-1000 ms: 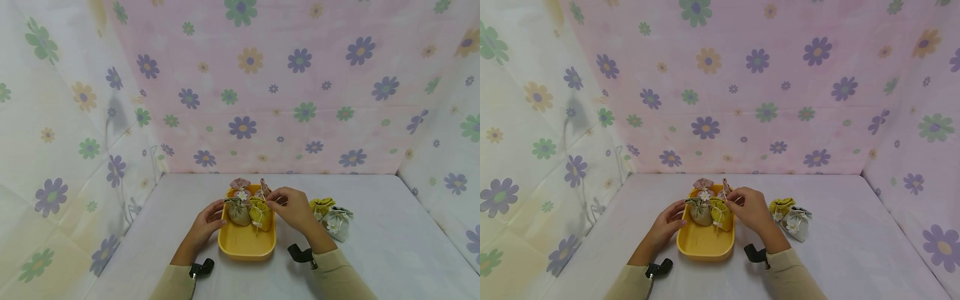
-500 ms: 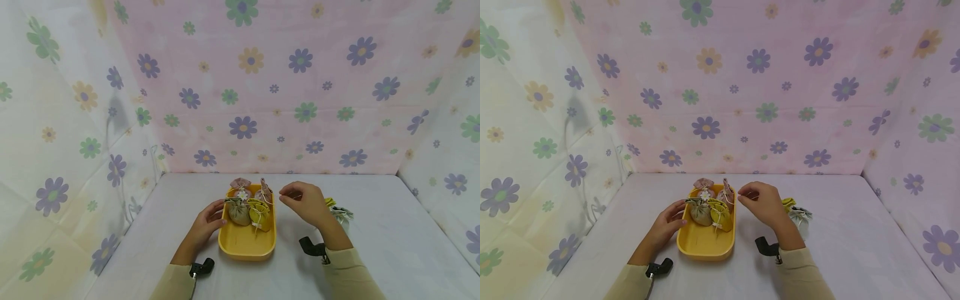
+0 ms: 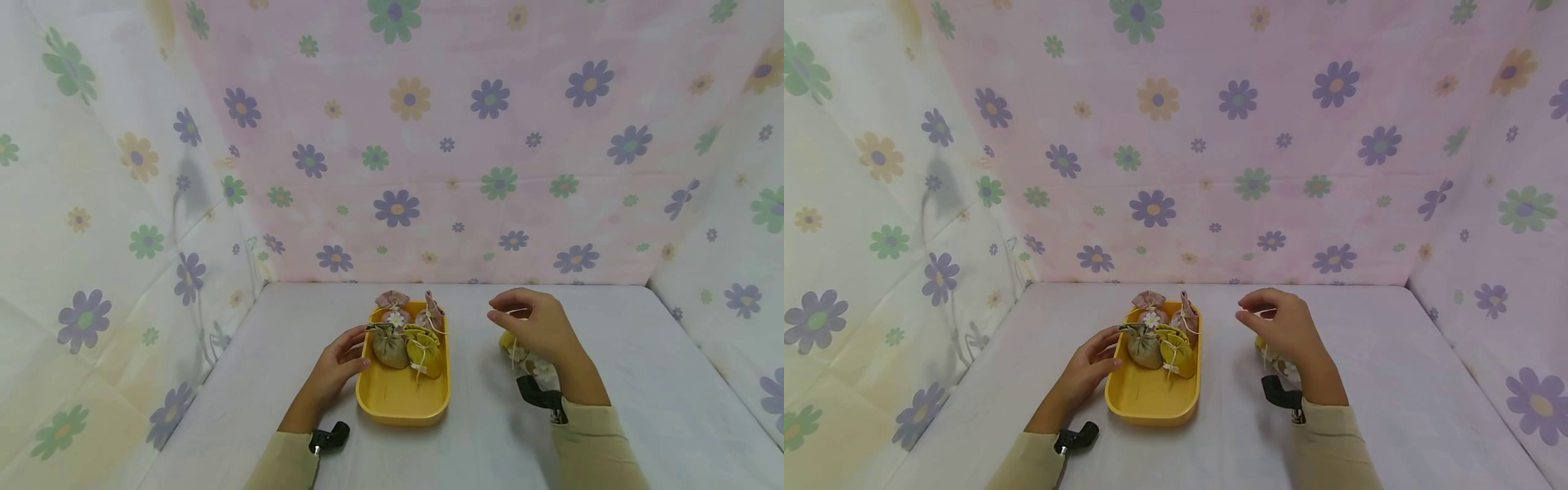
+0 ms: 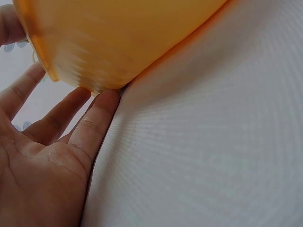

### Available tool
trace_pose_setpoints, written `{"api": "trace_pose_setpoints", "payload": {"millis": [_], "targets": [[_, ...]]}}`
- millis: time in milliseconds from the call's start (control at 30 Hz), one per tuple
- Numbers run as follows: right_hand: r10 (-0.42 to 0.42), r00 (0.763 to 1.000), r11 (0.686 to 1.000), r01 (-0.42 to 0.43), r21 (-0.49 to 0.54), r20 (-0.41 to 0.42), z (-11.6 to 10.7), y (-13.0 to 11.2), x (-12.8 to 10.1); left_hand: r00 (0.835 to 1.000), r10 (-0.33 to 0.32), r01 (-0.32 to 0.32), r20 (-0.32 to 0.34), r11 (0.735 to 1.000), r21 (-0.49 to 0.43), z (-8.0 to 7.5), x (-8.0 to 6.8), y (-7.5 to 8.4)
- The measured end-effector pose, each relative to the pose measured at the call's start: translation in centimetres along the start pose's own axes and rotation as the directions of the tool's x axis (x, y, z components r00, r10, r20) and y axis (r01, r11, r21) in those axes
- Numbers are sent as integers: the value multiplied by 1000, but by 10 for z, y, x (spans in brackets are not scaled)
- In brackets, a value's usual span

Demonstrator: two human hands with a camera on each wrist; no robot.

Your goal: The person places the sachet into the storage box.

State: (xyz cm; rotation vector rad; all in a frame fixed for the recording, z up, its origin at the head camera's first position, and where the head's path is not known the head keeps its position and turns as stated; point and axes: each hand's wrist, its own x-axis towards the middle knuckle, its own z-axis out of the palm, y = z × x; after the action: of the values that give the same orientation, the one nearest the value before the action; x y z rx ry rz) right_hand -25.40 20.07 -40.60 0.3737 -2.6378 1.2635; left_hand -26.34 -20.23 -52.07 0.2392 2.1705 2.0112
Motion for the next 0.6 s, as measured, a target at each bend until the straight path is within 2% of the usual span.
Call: {"api": "trace_pose_setpoints", "payload": {"millis": [167,300,600], "targets": [[-7,1000,1000,7,-18,26,-13,10,-3,1000,1,-1,0,1000,-1,0,-1,1],[21,998,1000,-20,-10,51,-21,16,-6,1000,1,-1,0,1000,-3,0,-1,2],[52,997,998,-51,-22,58,-32,38,-8,1000,4,-4,-3,1000,10,0,-1,2]]}}
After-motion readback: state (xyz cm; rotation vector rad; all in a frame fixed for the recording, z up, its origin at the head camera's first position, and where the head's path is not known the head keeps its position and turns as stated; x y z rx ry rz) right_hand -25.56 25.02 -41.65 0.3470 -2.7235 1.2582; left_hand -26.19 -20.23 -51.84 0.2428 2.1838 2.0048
